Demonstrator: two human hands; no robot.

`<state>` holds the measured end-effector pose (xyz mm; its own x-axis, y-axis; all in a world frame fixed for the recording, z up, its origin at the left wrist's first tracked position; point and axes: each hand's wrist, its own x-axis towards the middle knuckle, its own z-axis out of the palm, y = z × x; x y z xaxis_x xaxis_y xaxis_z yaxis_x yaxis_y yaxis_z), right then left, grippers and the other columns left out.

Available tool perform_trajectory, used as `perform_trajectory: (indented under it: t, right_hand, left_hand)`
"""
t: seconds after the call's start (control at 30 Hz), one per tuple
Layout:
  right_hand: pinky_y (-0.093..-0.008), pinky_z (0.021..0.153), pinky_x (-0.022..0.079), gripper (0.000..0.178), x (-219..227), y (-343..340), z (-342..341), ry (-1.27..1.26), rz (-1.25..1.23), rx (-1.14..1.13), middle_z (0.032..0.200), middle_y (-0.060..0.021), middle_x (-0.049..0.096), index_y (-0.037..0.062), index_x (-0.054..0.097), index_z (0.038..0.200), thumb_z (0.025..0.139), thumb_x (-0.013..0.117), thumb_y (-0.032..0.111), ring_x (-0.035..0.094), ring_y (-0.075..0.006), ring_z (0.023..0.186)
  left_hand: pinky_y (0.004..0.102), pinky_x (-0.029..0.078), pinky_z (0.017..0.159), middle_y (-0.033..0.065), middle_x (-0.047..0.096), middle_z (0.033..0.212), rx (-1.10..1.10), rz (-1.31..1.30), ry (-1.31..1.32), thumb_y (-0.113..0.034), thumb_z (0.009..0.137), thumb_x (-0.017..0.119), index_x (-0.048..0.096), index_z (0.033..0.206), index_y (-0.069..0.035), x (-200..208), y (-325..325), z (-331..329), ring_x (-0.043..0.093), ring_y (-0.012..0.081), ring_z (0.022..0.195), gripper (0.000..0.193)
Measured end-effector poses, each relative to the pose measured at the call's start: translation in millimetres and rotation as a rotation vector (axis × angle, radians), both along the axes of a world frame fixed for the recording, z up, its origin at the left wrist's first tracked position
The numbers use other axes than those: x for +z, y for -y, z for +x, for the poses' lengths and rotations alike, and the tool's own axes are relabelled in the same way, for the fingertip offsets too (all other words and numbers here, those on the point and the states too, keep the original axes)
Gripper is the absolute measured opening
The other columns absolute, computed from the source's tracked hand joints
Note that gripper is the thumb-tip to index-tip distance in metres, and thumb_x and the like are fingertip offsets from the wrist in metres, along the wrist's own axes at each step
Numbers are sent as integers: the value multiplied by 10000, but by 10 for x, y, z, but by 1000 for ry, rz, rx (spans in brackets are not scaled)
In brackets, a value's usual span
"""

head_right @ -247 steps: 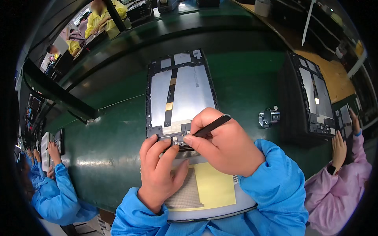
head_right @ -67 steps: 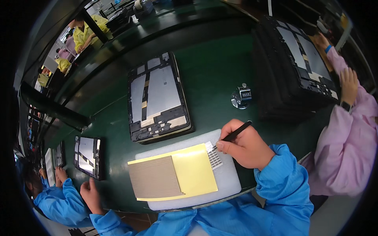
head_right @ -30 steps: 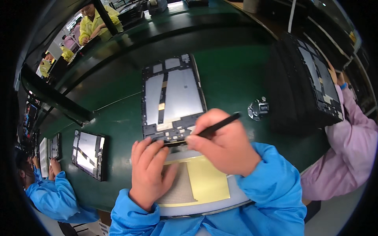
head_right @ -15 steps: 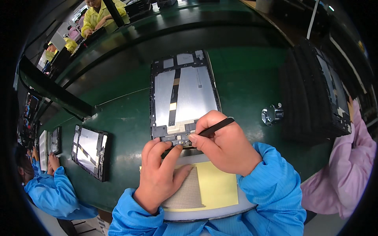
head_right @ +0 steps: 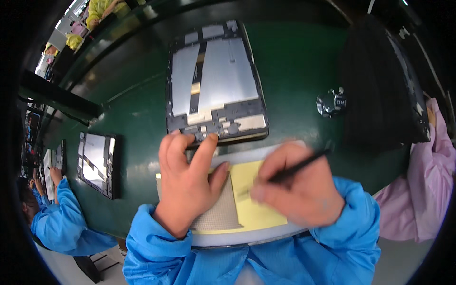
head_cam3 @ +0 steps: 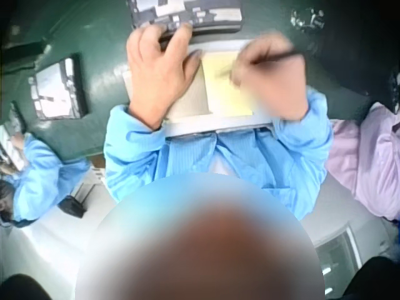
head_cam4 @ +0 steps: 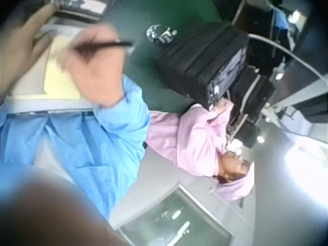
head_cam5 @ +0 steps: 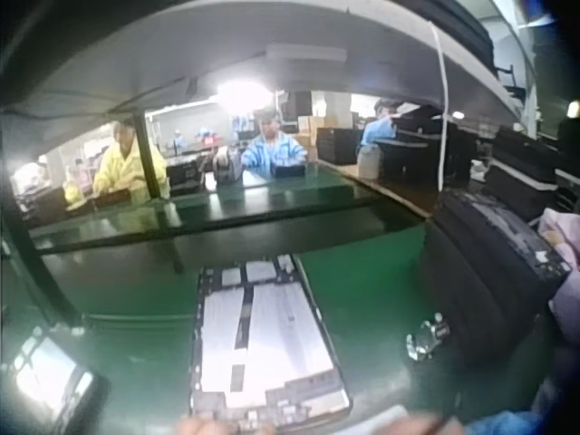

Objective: The person assembles electronic device components on a green workbench, using tweezers to place small parts and a pen to mark a yellow notepad. They handle multiple device chassis, aligning and securing internal components while referencing the notepad.

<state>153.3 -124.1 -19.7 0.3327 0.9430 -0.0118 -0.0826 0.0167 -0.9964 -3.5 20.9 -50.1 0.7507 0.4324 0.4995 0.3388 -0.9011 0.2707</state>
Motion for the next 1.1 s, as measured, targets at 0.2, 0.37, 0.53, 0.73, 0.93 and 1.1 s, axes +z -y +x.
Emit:
perform_trajectory:
  t: [0.2, 0.37, 0.53, 0.73, 0.93, 1.1]
  right_hand:
    - [-286, 636, 452, 166, -93, 372, -235, 173, -221, 191, 785, -70, 579, 35, 577, 872, 814, 728, 69, 557, -160, 719]
    - [-288, 629, 454, 154, -129, 373, -297, 186, -223, 187, 804, -80, 586, 33, 572, 876, 820, 714, 49, 564, -169, 715]
    - [-287, 636, 465, 136, -182, 388, -316, 163, -196, 209, 803, -83, 603, 29, 571, 862, 823, 701, 25, 588, -164, 731]
    - [-261, 663, 487, 133, -1, 247, -130, -129, -117, -9, 812, -76, 619, 6, 566, 831, 815, 699, -5, 623, -137, 772]
    - [-227, 625, 493, 129, 216, -681, 72, -16, 101, -27, 836, -84, 608, -1, 547, 882, 842, 669, -9, 624, -113, 760]
    - [-224, 612, 484, 137, 124, -864, 115, 160, 19, 7, 799, -57, 602, -1, 542, 903, 847, 667, 1, 600, -92, 731]
  left_hand:
    - [481, 389, 971, 168, 402, 1162, 7, 9, -30, -118, 647, 788, 588, 1182, -88, -9, 5, -15, 408, 418, 1139, 572]
    - [478, 386, 972, 170, 401, 1177, 4, 3, -38, -113, 654, 787, 584, 1193, -80, -23, 14, -41, 403, 416, 1152, 577]
    - [479, 384, 976, 173, 412, 1174, -13, -15, -32, -102, 652, 781, 580, 1196, -70, -28, -12, -42, 408, 420, 1152, 581]
    - [497, 382, 989, 192, 462, 1160, -52, -88, 34, -48, 628, 764, 491, 1190, 27, 33, -22, -62, 430, 436, 1155, 629]
    - [488, 399, 988, 186, 465, 1163, -43, -102, 107, -22, 608, 770, 488, 1126, 7, -16, -69, -95, 453, 421, 1145, 590]
    - [491, 410, 979, 176, 475, 1149, -63, -121, 108, -26, 609, 767, 503, 1093, 11, -2, -75, -87, 472, 410, 1119, 553]
